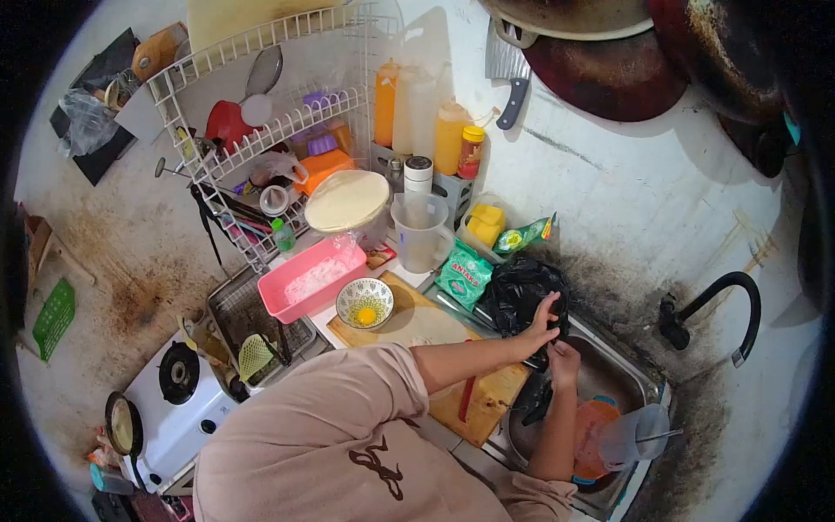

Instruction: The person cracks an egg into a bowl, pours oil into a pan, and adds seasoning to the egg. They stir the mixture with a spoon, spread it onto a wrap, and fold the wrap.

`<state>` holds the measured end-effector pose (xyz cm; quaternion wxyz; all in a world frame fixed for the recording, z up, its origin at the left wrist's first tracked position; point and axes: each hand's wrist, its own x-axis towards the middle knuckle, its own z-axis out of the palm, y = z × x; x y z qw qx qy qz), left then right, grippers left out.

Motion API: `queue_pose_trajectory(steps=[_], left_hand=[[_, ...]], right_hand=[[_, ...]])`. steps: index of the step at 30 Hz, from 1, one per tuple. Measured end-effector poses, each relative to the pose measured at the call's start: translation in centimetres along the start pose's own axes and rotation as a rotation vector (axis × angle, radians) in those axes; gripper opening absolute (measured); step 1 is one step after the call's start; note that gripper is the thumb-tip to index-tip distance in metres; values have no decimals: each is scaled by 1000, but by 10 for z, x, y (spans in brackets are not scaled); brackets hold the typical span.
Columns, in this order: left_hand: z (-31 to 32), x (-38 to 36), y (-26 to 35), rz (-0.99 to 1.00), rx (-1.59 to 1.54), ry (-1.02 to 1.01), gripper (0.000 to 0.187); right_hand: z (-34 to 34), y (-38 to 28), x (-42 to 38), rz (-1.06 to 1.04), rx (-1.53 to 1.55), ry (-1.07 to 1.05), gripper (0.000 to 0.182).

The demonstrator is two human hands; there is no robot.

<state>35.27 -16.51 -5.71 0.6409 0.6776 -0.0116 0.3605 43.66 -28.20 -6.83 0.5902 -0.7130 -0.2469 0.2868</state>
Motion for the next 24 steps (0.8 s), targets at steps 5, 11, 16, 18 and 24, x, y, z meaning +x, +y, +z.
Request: queue_pose_trajectory(steps=[5, 11, 16, 18, 24], left_hand=[[0, -7, 11, 184, 253, -153, 85], [-5, -13, 76, 483, 386, -510, 73], [-16, -38, 178, 760, 496, -469, 50], [-51, -59, 207, 880, 593, -408, 42], [-216, -133, 258, 337, 1305, 49, 35]], right_hand=[[2, 44, 29, -297, -32, 102, 11], [2, 34, 25, -382, -239, 80, 21], [5, 13, 21, -96, -938, 144, 35], [17, -6, 19, 32, -1249, 200, 41], [83, -105, -44, -256, -1308, 510, 47]])
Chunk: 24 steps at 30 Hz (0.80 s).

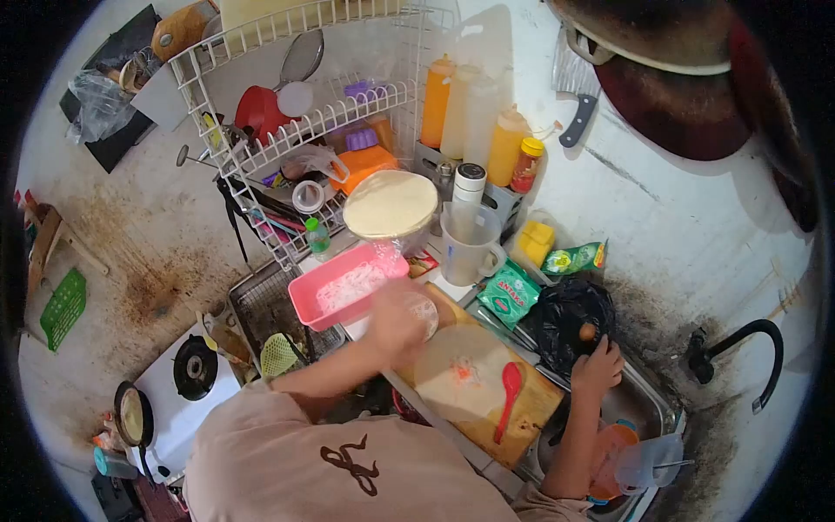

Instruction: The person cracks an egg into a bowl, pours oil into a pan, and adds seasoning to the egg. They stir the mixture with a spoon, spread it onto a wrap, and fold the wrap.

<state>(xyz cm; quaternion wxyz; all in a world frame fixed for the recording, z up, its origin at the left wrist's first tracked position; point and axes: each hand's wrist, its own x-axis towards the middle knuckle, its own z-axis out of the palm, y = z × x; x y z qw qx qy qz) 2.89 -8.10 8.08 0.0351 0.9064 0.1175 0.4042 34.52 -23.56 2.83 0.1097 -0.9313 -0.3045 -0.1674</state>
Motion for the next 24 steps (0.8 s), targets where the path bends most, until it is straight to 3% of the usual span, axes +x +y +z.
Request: queue_pose_trajectory(steps=[1, 2, 4, 5, 7, 10, 14, 17, 20, 24], left_hand=[[-19, -15, -24, -247, 177, -133, 49], [-26, -34, -51, -259, 227, 143, 60], [-46, -69, -70, -634, 559, -70, 81], [-52, -80, -77, -710, 548, -160, 85], [-60, -99, -89, -863, 517, -340, 91], [-51, -114, -107, -833, 494, -376, 97], [-44, -119, -131, -862, 434, -425, 95], [-54, -117, -144, -907, 396, -462, 96], [-63, -116, -153, -924, 376, -510, 97], [-70, -121, -170, -890, 341, -507, 100]], right_hand=[[1, -8, 3, -121, 122, -16, 45], [4, -15, 6, -243, 244, -31, 43], [-2, -49, 8, -514, 498, 47, 34], [-6, -73, 3, -550, 676, 32, 30], [-34, -129, -6, -528, 769, -223, 26], [-21, -196, -8, -737, 795, -267, 26], [-2, -260, -7, -769, 757, -460, 25], [21, -287, -2, -854, 578, -448, 24], [35, -305, 4, -882, 489, -558, 23], [46, -321, 13, -768, 425, -697, 22]])
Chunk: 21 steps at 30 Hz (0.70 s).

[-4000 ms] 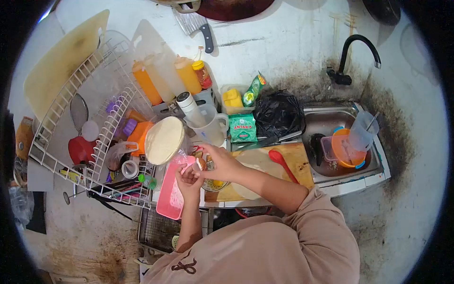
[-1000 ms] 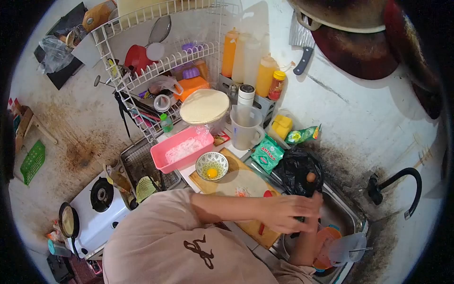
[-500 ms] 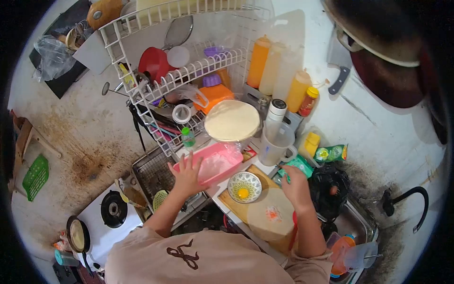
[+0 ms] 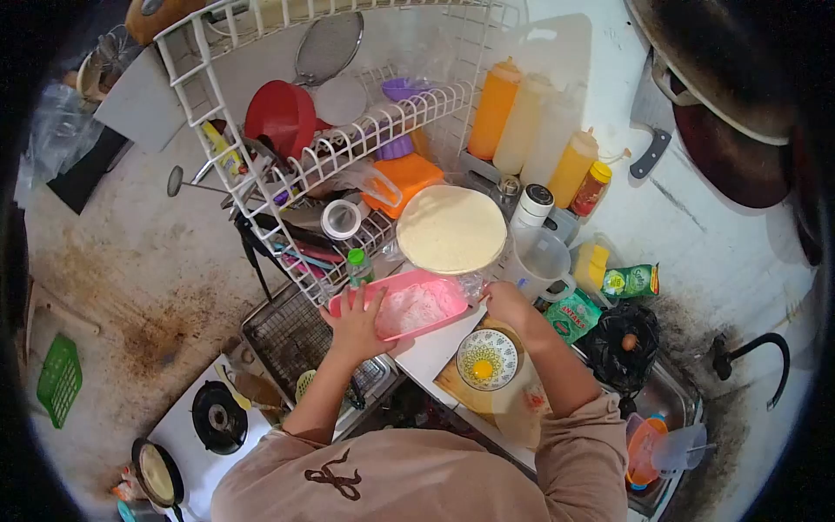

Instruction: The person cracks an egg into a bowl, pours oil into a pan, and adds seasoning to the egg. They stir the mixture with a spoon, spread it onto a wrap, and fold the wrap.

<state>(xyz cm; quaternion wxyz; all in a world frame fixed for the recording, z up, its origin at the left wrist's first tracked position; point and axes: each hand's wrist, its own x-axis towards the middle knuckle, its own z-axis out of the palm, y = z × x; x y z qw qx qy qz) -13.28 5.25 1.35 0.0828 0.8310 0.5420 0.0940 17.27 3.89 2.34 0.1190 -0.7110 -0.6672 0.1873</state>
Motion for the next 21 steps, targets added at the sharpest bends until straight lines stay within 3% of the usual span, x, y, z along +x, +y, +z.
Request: queue_pose_trajectory(steps=[3, 6, 13, 16, 20, 21], left_hand=[[-2, 4, -10, 26, -26, 36, 100], [-3, 7, -14, 33, -31, 58, 100], [-2, 8, -15, 54, -53, 56, 104], [-9, 7, -17, 70, -201, 108, 97], [-3, 44, -29, 79, -262, 476, 77], [-8, 56, -27, 60, -196, 520, 72]], right_hand=[[6, 2, 9, 74, -87, -21, 18], [59, 58, 50, 43, -168, 4, 20], [72, 47, 63, -100, 246, 7, 29], [75, 46, 56, -168, 476, 18, 35], [70, 44, 38, -146, 579, -4, 43], [50, 28, 26, -56, 344, -61, 42]])
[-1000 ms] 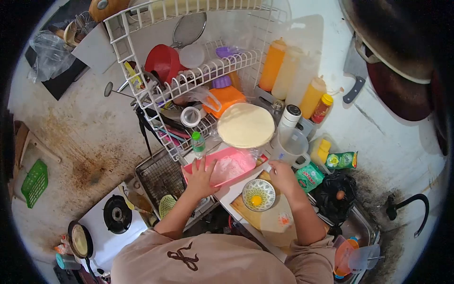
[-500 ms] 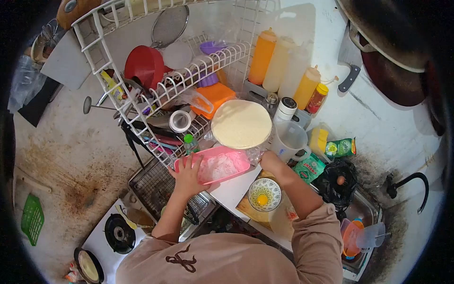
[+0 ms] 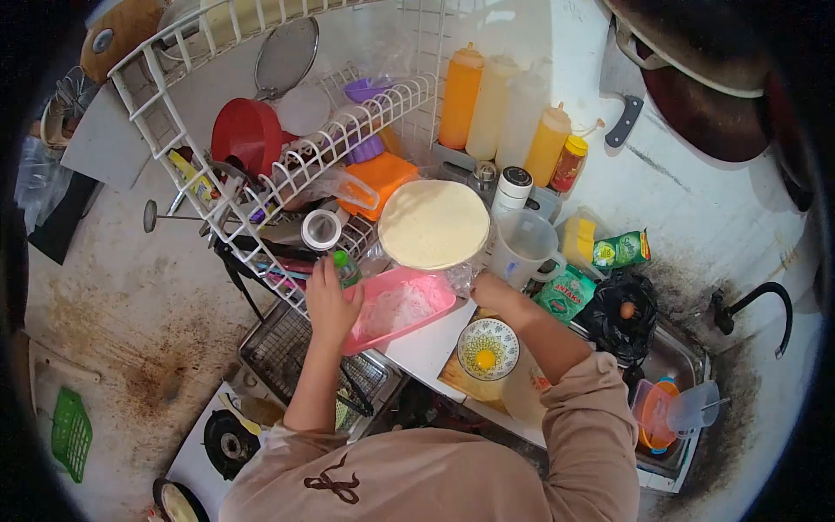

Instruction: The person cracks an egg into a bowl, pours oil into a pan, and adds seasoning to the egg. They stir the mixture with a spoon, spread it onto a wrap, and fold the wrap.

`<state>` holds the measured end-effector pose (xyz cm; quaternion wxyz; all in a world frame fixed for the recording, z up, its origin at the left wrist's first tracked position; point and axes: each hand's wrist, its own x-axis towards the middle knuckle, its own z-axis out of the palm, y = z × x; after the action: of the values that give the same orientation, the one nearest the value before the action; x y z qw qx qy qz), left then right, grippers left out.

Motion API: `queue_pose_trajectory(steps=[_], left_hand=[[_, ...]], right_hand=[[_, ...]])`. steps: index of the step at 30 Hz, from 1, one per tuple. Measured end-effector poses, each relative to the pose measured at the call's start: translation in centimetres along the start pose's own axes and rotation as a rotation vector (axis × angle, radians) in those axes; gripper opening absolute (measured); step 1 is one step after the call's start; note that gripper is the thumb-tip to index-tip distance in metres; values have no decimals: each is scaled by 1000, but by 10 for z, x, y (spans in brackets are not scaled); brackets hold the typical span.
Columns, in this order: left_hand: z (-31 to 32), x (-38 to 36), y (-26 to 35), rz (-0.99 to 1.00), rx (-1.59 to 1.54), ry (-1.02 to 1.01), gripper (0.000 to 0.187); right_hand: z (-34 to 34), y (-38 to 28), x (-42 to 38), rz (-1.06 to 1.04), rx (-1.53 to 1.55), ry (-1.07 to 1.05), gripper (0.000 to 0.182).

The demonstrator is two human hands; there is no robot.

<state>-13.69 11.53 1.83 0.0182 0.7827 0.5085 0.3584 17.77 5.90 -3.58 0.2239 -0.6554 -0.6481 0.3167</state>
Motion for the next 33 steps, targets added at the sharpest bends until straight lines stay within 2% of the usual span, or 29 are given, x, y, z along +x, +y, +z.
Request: queue_pose_trajectory(steps=[1, 2, 4, 7, 10, 14, 17, 20, 21, 24, 27, 30, 31, 33], left_hand=[[1, 11, 1, 3, 70, 44, 67], [3, 19, 3, -72, 83, -9, 62], [7, 30, 10, -221, 106, -109, 53], [8, 38, 6, -205, 153, -197, 39], [3, 40, 11, -197, 192, -191, 32], [10, 45, 8, -194, 99, -160, 33], [13, 43, 8, -200, 47, -82, 40], [4, 38, 19, -184, 24, -36, 47], [4, 34, 21, -158, -1, 6, 46], [-10, 22, 41, -81, -89, 113, 40], [-41, 7, 78, -90, -162, 152, 37], [-66, -10, 123, -123, -285, 82, 37], [-66, -17, 138, -133, -337, 48, 38], [-55, -29, 175, 16, -751, -9, 39]], right_hand=[[-13, -23, -12, 92, -237, -69, 41], [-24, -42, -21, 188, -473, -123, 40], [-26, -44, -43, 94, -357, -8, 39], [-28, -41, -72, 5, -297, 117, 40], [-35, -44, -100, -1, -257, 184, 39], [-42, -49, -142, -25, -224, 300, 37], [-50, -31, -173, -25, -117, 453, 32], [-65, -10, -212, 38, -78, 671, 28], [-66, 15, -224, -90, -167, 841, 27], [-94, 16, -273, 226, -19, 883, 28], [-108, 55, -312, 397, -184, 1058, 29], [-113, 97, -341, 613, -348, 1098, 30], [-115, 107, -347, 677, -323, 1042, 33], [-112, 131, -351, 684, -285, 1008, 34]])
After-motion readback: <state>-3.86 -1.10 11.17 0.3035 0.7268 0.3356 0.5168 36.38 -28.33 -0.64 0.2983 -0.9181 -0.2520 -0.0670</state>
